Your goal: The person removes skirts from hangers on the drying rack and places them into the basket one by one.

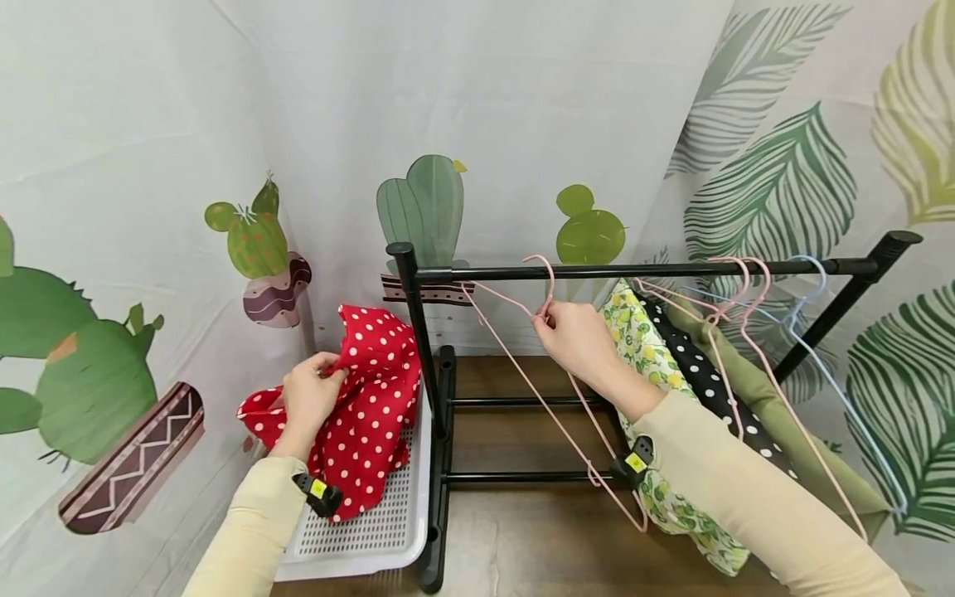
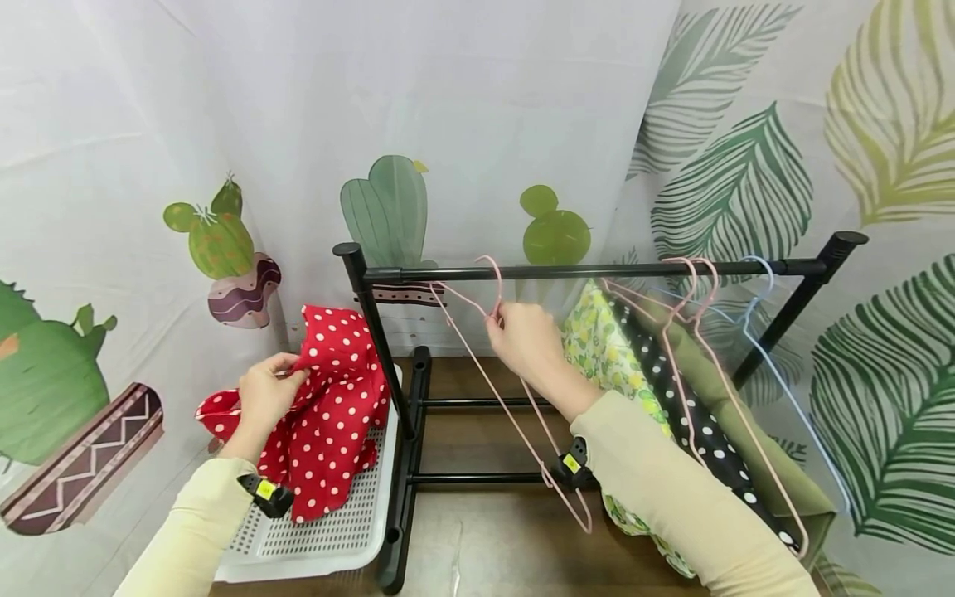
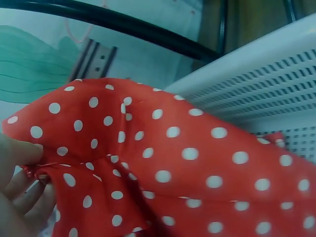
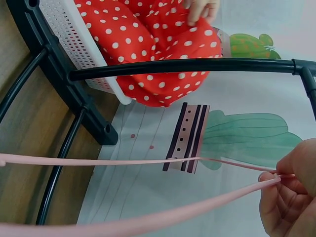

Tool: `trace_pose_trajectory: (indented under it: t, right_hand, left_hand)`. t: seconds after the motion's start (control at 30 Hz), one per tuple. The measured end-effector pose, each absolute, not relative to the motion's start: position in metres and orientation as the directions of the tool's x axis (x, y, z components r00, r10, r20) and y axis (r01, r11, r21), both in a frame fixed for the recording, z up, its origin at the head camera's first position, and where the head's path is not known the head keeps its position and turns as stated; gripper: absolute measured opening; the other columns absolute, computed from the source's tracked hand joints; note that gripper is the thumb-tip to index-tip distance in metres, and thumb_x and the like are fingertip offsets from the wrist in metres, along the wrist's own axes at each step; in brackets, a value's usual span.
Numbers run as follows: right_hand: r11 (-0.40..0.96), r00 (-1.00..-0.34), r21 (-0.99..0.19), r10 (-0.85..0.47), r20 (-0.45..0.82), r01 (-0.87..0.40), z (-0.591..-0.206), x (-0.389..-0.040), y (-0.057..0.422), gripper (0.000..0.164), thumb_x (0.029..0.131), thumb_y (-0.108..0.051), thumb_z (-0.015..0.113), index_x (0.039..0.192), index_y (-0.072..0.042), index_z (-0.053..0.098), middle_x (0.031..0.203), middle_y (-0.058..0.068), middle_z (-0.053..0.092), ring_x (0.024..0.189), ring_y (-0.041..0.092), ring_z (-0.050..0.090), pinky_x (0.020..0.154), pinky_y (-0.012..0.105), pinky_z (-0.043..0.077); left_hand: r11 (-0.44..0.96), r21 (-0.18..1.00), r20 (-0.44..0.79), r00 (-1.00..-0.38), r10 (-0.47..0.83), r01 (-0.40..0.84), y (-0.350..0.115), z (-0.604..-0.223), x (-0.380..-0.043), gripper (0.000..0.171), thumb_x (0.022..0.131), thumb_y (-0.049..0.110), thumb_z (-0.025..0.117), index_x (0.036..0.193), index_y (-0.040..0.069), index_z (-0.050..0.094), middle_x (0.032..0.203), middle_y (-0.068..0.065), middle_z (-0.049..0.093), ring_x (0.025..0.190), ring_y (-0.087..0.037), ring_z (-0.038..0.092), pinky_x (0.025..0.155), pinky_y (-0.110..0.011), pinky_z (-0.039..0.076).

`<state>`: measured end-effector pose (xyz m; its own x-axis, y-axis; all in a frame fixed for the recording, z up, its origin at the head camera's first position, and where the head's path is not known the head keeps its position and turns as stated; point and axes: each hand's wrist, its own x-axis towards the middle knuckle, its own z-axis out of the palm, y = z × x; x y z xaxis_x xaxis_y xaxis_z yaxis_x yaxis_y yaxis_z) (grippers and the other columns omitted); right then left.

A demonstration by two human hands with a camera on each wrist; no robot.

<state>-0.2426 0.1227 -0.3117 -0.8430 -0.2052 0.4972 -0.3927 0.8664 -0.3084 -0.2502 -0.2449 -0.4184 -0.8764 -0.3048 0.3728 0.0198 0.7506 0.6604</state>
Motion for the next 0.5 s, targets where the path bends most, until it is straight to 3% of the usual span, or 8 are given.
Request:
trace_pose_trajectory:
  t: [0.27,0.37,0.5]
  right_hand:
    - [0.873,-0.853,-0.308,-0.199,0.483,-0.379,-0.314,-0.244,0.123,0.02,0.087,-0.019,0.055,0.078,-0.008,0.069,0.054,0.0,0.056,0.045,0.015,0.046,0.039,0.027,0.029]
    - [0.88,-0.85,-0.296,-0.193,0.49,-0.37,-0.315,-0.245,0.122,0.019,0.086,-0.02,0.055,0.077,-0.01,0.069,0.055,0.0,0.057,0.046,0.017,0.048,0.04,0.029,0.03]
    - [0.886,-0.856,-0.295,-0.184,0.483,-0.357,-0.316,-0.245,0.121,0.02,0.086,-0.021,0.056,0.074,-0.011,0.067,0.053,-0.001,0.055,0.045,0.017,0.047,0.04,0.029,0.03]
  left_hand:
    - [0.808,0.59,0.169,-0.978,-0.127,-0.003,-0.238,-0.456,-0.248,0.029,0.08,0.012,0.067,0.108,0.007,0.068,0.106,-0.016,0.066,0.095,-0.036,0.058,0.076,-0.048,0.043]
    - [0.808,0.589,0.103,-0.993,-0.064,0.009,-0.234,-0.469,-0.248,0.031,0.079,0.01,0.068,0.11,0.006,0.067,0.11,-0.016,0.065,0.101,-0.036,0.057,0.088,-0.056,0.038]
    - [0.801,0.599,0.041,-0.999,-0.008,0.018,-0.228,-0.483,-0.247,0.032,0.077,0.008,0.069,0.108,0.005,0.067,0.11,-0.016,0.065,0.101,-0.036,0.057,0.089,-0.057,0.038]
